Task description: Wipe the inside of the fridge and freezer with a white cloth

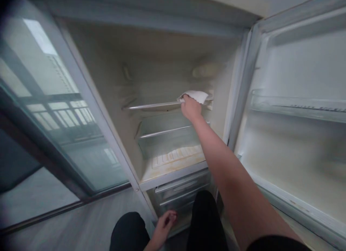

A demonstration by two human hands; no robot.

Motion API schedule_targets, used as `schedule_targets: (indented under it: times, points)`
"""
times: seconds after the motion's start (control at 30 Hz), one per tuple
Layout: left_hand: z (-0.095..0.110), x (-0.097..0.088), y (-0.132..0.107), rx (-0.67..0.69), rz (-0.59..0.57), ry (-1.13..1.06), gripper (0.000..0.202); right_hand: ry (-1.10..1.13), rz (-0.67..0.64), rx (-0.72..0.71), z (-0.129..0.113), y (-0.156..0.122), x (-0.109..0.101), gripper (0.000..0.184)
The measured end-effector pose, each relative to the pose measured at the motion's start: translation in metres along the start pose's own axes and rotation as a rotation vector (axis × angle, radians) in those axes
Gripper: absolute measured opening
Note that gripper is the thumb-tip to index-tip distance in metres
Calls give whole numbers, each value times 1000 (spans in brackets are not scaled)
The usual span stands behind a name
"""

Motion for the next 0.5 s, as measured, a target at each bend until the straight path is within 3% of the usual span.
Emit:
schedule_targets:
  times: [0.07, 0.1, 0.17, 0.2, 0.23, 0.27, 0.33, 0.43, 0.5]
  points:
    - [31, -61, 6, 252, 177, 99, 32, 15, -50, -34, -2, 5, -5, 39]
    - [54, -98, 10, 398, 327, 180, 23, 18, -81, -53, -4, 9, -7, 40]
    - [107, -174, 20, 676, 781, 297, 9, 26, -144, -93, -10, 16, -8, 41]
    - [130, -208, 27, 715, 1048, 321, 19, 39, -173, -119, -16, 20, -7, 42]
    - [150, -233, 38, 693, 1243, 345, 39, 64, -203, -150, -23, 24, -5, 43]
    - [166, -251, 53, 645, 1317, 369, 63, 109, -240, -188, -33, 28, -2, 43]
    - [185, -268, 80, 538, 1338, 426, 93, 266, -344, -287, -58, 35, 6, 45]
    - [186, -263, 99, 431, 1254, 520, 85, 508, -495, -430, -96, 45, 18, 49]
    - [180, -257, 97, 434, 1230, 546, 74, 463, -524, -434, -111, 55, 27, 41]
Point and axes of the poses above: each hand's wrist, its own y-axis towards the middle knuckle, its own x-axis out of the palm, z = x × y, the point moved 4 cm from there along y, towards the middle knuckle, and after that the axes turned 15 degrees about y, right-handed, at the moved point
